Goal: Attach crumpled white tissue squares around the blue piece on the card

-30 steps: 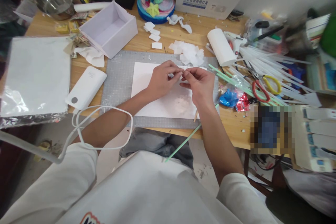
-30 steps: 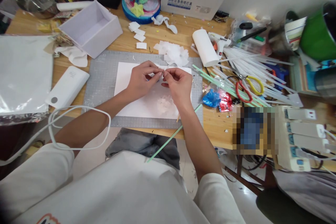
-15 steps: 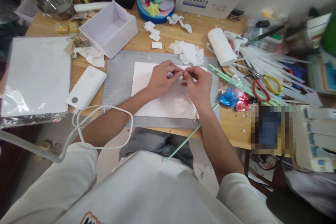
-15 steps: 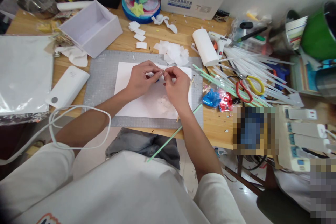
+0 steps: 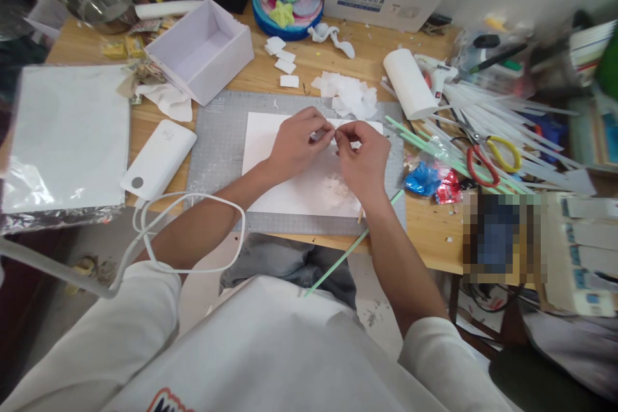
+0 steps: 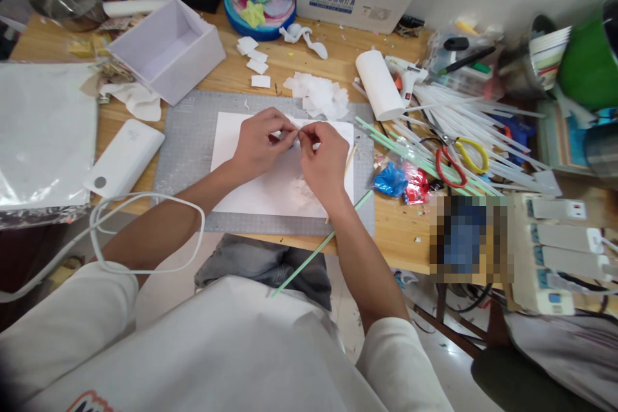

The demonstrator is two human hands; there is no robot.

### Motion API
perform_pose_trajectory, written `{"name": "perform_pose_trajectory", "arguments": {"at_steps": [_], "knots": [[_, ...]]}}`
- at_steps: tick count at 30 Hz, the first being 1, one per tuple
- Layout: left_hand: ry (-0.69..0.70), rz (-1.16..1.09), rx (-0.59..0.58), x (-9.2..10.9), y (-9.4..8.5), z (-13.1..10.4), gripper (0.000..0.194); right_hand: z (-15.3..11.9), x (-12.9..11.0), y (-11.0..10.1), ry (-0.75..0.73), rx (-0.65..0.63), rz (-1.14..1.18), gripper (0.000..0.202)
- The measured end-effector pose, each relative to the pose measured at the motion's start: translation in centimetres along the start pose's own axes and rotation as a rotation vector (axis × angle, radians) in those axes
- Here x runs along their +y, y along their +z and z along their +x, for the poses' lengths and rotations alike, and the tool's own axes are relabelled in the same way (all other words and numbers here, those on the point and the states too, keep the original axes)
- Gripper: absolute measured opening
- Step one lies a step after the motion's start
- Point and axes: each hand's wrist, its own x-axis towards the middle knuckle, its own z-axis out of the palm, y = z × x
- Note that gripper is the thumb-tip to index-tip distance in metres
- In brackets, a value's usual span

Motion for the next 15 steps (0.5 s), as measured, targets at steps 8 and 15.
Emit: {"name": "perform_pose_trajectory", "arguments": {"at_steps": [8, 15], "knots": [[-0.061, -0.059, 0.037, 0.36, 0.09, 0.05, 0.012, 0.06, 0.39, 0.08, 0.085, -0.013, 0.125, 0.009], [-0.014, -0.033, -0.012, 0.13, -0.24, 0.26, 0.013, 0.22, 0.63, -0.02, 0.088, -0.018, 0.122, 0.009]]}}
